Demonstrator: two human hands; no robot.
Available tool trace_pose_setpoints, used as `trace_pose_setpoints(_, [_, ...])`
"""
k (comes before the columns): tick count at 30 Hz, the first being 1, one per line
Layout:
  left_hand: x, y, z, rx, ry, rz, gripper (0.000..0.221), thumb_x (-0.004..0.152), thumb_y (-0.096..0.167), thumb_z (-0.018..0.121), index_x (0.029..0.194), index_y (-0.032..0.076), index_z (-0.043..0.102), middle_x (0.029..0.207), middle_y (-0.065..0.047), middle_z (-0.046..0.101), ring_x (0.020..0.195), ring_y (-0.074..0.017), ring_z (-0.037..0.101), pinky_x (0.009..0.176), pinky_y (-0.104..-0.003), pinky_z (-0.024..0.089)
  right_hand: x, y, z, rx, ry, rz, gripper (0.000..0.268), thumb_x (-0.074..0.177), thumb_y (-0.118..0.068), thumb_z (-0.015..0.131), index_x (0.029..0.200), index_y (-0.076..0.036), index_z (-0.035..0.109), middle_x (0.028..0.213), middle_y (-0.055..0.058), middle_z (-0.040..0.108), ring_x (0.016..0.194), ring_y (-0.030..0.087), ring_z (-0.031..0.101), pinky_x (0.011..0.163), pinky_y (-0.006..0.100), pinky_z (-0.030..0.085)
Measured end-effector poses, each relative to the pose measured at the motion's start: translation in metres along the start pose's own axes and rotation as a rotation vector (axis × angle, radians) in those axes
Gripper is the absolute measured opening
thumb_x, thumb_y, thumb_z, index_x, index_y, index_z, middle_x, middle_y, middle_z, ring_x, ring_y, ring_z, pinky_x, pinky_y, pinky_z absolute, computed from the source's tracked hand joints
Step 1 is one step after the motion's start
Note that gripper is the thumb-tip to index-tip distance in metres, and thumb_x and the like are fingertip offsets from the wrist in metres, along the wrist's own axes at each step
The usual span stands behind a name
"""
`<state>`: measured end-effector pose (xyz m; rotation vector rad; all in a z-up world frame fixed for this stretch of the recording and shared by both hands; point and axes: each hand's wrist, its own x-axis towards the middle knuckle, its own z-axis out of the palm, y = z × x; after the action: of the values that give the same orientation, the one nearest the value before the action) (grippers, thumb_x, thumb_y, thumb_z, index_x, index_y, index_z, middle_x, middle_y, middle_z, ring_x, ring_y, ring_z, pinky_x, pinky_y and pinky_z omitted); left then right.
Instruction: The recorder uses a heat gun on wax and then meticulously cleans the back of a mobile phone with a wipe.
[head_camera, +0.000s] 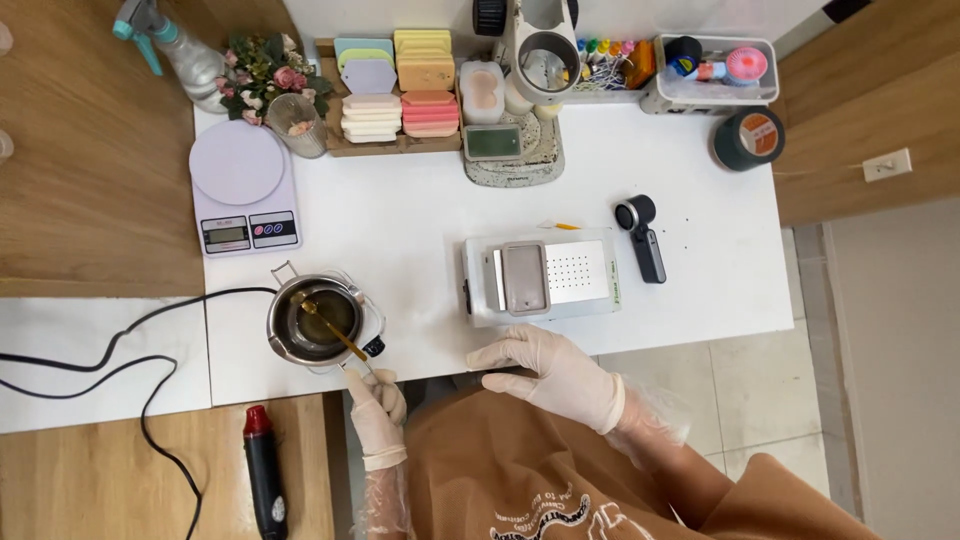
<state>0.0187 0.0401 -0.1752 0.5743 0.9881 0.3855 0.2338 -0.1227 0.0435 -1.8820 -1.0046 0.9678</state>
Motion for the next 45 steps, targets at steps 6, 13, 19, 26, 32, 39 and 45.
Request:
trace_pose_setpoints(6, [-0.027, 0.021, 0.044, 0.059, 0.188, -0.013, 0.064, 0.105, 0.061, 0.041, 0.074, 0.007, 0.056, 0.049, 0.009, 0.023, 0.039, -0.0063, 0.017, 0.039, -0.028, 0.010, -0.004, 0.020, -0.008, 0.041, -0.037, -0.003, 0.044, 0.086, -0.020, 0.080, 0.129, -0.019, 0.068, 0.100, 0.002, 0.066, 0.095, 0.016, 0.071, 0.087, 0.028, 0.060])
trace_pose_setpoints(13, [-0.077, 0.044, 0.111, 0.213, 0.131, 0.084, 0.058, 0.103, 0.055, 0.045, 0.075, 0.008, 0.060, 0.048, 0.008, 0.029, 0.040, -0.0053, 0.021, 0.039, -0.026, 0.013, 0.016, 0.025, -0.009, -0.284, 0.018, -0.165, 0.070, 0.083, -0.024, 0.082, 0.147, -0.022, 0.054, 0.088, 0.006, 0.059, 0.080, 0.024, 0.062, 0.073, 0.036, 0.055])
trace_pose_setpoints(19, [-0.102, 0.050, 0.152, 0.234, 0.081, 0.011, 0.047, 0.101, 0.047, 0.055, 0.079, 0.007, 0.065, 0.054, 0.007, 0.042, 0.046, -0.0043, 0.031, 0.044, -0.024, 0.019, 0.033, 0.030, -0.025, -0.698, 0.286, -0.440, 0.071, 0.087, -0.031, 0.078, 0.151, -0.018, 0.050, 0.088, 0.005, 0.059, 0.076, 0.025, 0.059, 0.067, 0.040, 0.051])
trace_pose_setpoints(26, [-0.117, 0.052, 0.173, 0.477, -0.105, 0.007, 0.049, 0.101, 0.047, 0.056, 0.075, 0.006, 0.066, 0.056, 0.007, 0.042, 0.051, -0.0043, 0.035, 0.048, -0.022, 0.027, 0.027, 0.043, -0.042, -0.788, 0.263, -0.725, 0.052, 0.090, -0.028, 0.079, 0.139, -0.027, 0.062, 0.075, -0.001, 0.056, 0.068, 0.019, 0.057, 0.058, 0.034, 0.049])
trace_pose_setpoints(32, [-0.113, 0.047, 0.182, 0.539, -0.092, -0.102, 0.038, 0.096, 0.037, 0.067, 0.076, 0.004, 0.067, 0.058, 0.006, 0.045, 0.053, -0.0054, 0.035, 0.049, -0.023, 0.027, 0.019, 0.057, -0.040, -0.293, 0.419, -0.647, 0.034, 0.088, -0.016, 0.084, 0.119, -0.019, 0.070, 0.091, -0.001, 0.067, 0.079, 0.014, 0.066, 0.067, 0.028, 0.054])
trace_pose_setpoints(39, [-0.102, 0.045, 0.186, 0.760, -0.007, 0.014, 0.031, 0.092, 0.033, 0.071, 0.084, 0.003, 0.074, 0.070, 0.004, 0.065, 0.063, -0.0033, 0.049, 0.059, -0.020, 0.042, 0.030, 0.038, -0.065, 0.234, 0.610, -0.305, 0.017, 0.101, 0.000, 0.065, 0.116, -0.005, 0.069, 0.106, 0.004, 0.071, 0.098, 0.011, 0.067, 0.091, 0.024, 0.056])
trace_pose_setpoints(45, [-0.093, 0.036, 0.181, 0.870, 0.054, 0.082, 0.034, 0.092, 0.035, 0.071, 0.089, 0.001, 0.075, 0.070, 0.000, 0.068, 0.065, -0.0063, 0.053, 0.063, -0.023, 0.047, 0.035, 0.057, -0.075, 0.459, 0.682, -0.076, 0.022, 0.106, -0.004, 0.057, 0.122, -0.001, 0.072, 0.100, 0.005, 0.074, 0.090, 0.009, 0.068, 0.087, 0.024, 0.057])
